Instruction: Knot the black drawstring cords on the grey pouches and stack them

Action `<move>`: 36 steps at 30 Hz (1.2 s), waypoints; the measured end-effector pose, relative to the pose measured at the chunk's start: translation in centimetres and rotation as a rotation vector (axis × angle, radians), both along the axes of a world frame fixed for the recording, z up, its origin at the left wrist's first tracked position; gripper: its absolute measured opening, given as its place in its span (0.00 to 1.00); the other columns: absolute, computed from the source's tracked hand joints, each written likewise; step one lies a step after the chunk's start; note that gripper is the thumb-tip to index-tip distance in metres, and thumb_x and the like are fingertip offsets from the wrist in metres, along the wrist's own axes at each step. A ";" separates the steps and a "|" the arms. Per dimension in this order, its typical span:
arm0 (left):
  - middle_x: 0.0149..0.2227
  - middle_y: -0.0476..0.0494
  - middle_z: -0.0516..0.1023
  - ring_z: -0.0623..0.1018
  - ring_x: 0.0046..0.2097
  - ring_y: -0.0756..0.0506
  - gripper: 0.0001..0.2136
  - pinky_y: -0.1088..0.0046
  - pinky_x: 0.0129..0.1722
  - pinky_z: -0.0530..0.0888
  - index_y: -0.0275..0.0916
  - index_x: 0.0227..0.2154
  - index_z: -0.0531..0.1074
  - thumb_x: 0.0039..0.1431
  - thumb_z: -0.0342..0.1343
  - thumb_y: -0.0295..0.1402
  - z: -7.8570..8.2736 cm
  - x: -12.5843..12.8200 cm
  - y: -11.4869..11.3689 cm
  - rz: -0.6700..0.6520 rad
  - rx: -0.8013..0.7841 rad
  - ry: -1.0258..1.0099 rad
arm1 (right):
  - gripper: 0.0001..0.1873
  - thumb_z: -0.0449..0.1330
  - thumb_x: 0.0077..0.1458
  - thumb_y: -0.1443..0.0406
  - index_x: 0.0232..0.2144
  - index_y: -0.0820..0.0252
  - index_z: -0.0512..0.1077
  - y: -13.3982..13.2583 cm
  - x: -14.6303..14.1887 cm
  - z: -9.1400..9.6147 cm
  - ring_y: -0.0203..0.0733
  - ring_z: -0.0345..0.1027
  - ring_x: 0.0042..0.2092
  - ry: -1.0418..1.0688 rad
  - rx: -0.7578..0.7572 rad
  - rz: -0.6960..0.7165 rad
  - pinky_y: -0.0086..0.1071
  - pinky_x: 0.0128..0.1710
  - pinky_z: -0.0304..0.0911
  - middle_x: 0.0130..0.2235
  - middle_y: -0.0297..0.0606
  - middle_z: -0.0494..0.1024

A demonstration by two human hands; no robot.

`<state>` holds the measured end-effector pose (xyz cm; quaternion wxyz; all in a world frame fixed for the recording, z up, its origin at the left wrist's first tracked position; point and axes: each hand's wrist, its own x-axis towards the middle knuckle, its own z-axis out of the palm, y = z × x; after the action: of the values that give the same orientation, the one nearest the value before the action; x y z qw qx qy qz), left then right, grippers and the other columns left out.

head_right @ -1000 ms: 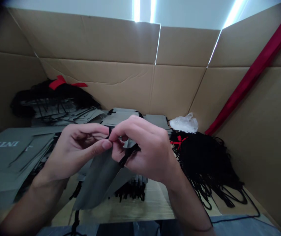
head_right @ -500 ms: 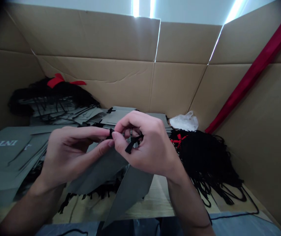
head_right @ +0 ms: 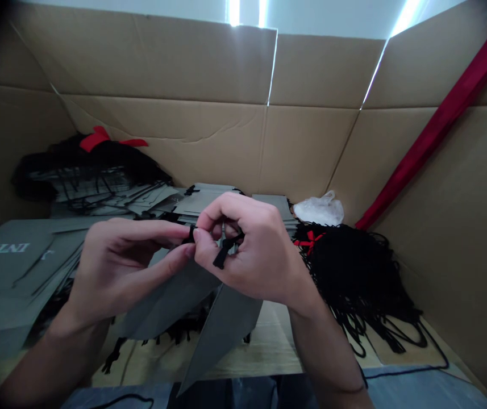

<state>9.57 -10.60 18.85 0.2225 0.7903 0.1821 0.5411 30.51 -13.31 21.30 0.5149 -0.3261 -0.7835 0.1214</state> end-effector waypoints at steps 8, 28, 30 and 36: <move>0.36 0.47 0.90 0.86 0.32 0.49 0.08 0.80 0.31 0.83 0.40 0.40 0.87 0.60 0.71 0.24 0.4 -0.1 0.0 -0.023 -0.057 0.014 | 0.06 0.66 0.59 0.73 0.37 0.61 0.75 -0.1 0.3 -0.3 0.30 0.64 0.29 0.019 -0.047 0.042 0.26 0.28 0.62 0.32 0.31 0.75; 0.24 0.53 0.74 0.71 0.25 0.53 0.10 0.81 0.24 0.68 0.37 0.33 0.80 0.72 0.59 0.28 1.3 -0.8 0.1 -0.097 0.017 0.273 | 0.15 0.77 0.56 0.72 0.43 0.59 0.78 0.9 1.4 -0.2 0.29 0.70 0.32 -0.081 -0.069 0.300 0.22 0.30 0.67 0.38 0.31 0.79; 0.21 0.53 0.68 0.64 0.23 0.54 0.12 0.80 0.21 0.63 0.37 0.30 0.79 0.72 0.58 0.28 1.6 -0.8 0.0 -0.112 0.044 0.278 | 0.12 0.76 0.57 0.71 0.40 0.60 0.78 0.8 1.4 0.0 0.27 0.65 0.27 -0.040 -0.135 0.323 0.21 0.25 0.63 0.34 0.29 0.79; 0.26 0.51 0.79 0.77 0.27 0.51 0.07 0.77 0.28 0.74 0.43 0.35 0.82 0.69 0.63 0.25 1.2 -0.9 -0.7 -0.221 0.019 0.164 | 0.13 0.79 0.55 0.69 0.38 0.61 0.78 0.8 0.9 -0.4 0.30 0.72 0.26 0.158 -0.323 0.572 0.21 0.24 0.68 0.30 0.31 0.80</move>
<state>8.65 -11.28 20.02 0.2576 0.8492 0.1067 0.4485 31.40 -12.50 20.88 0.4607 -0.1599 -0.7715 0.4087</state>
